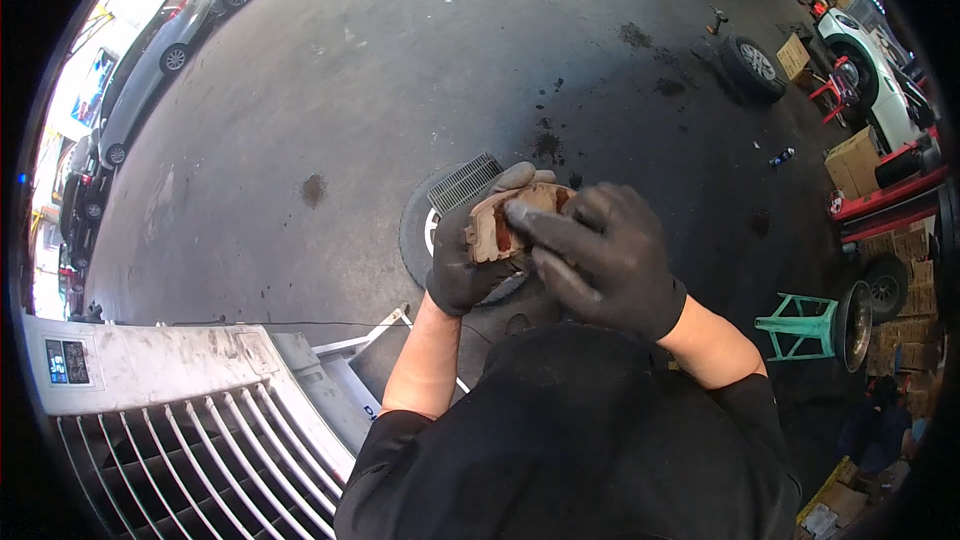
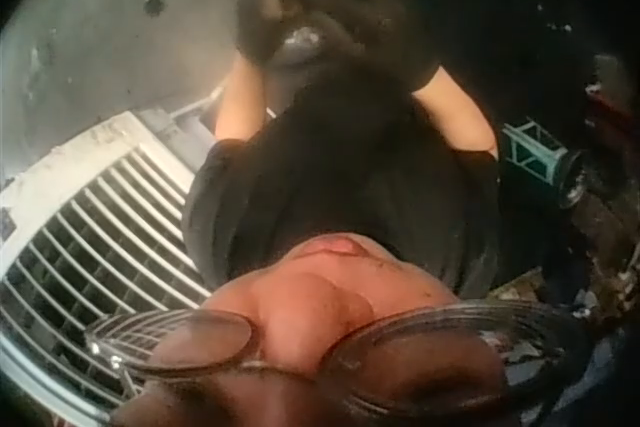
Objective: Inspecting and preparing a brake pad by applying lubricant and checking clips before installing it onto a car's brake assembly.
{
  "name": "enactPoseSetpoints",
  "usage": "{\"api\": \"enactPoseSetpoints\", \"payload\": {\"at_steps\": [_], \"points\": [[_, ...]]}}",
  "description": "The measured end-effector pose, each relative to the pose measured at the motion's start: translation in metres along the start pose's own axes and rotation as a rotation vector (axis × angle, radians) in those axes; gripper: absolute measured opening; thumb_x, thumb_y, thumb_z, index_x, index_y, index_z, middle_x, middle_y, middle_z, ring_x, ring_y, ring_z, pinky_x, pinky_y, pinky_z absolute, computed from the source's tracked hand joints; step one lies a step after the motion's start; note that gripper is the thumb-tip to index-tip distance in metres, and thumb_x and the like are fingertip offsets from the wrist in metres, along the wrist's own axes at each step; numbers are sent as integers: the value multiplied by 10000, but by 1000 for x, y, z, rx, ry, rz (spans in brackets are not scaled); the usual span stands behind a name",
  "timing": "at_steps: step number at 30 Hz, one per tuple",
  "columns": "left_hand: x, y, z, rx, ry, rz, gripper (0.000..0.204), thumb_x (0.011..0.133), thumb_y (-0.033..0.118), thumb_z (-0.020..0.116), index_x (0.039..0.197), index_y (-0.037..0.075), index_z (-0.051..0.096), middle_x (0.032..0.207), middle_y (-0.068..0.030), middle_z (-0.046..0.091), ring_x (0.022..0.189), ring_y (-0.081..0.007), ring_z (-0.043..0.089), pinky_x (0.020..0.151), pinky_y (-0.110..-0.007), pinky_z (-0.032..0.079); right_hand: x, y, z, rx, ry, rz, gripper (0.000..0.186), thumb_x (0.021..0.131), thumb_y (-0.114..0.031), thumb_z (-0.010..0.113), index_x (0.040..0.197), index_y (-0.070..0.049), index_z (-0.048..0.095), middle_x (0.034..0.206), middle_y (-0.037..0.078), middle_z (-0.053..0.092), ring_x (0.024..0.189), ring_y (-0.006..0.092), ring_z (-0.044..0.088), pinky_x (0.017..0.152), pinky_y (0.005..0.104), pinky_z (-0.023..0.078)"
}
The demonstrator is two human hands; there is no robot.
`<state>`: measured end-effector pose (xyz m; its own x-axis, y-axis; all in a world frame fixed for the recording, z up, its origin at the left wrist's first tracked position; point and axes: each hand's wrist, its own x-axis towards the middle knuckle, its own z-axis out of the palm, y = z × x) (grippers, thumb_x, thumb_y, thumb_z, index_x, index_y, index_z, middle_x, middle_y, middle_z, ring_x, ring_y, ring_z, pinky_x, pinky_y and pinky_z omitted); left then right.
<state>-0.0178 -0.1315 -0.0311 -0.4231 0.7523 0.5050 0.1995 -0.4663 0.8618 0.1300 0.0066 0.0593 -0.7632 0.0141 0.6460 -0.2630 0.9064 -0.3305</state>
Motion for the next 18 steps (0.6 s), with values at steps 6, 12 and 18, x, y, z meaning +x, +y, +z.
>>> {"api": "enactPoseSetpoints", "payload": {"at_steps": [6, 12, 18], "points": [[3, 6, 14, -292, 163, -90, 830, 795, 147, 900, 1476, -35, 461, 1421, -220, 600, 1275, -309, 620, 1080, -441, 533, -9, 3, -7, 194, 22, 5, 465, 754, -88, 769, 1218, -80, 744, 799, 78, 587, 708, 229, 566, 643, 362, 449], [3, 5, 13, -178, 190, -58, 792, 802, 99, 881, 1468, -47, 478, 1393, -167, 603, 1228, -244, 633, 1050, -383, 544, -4, -4, 0, 178, 20, 74, 429, 756, -32, 729, 1184, -42, 742, 820, 107, 616, 691, 229, 583, 647, 359, 462], [3, 10, 10, -62, 559, -307, 562, 797, 134, 901, 1256, -21, 618, 1007, -63, 709, 917, -119, 675, 808, -263, 549, -8, -16, -17, 389, 36, 118, 383, 760, -17, 730, 1143, -24, 744, 817, 96, 641, 649, 213, 574, 612, 358, 462]]}}
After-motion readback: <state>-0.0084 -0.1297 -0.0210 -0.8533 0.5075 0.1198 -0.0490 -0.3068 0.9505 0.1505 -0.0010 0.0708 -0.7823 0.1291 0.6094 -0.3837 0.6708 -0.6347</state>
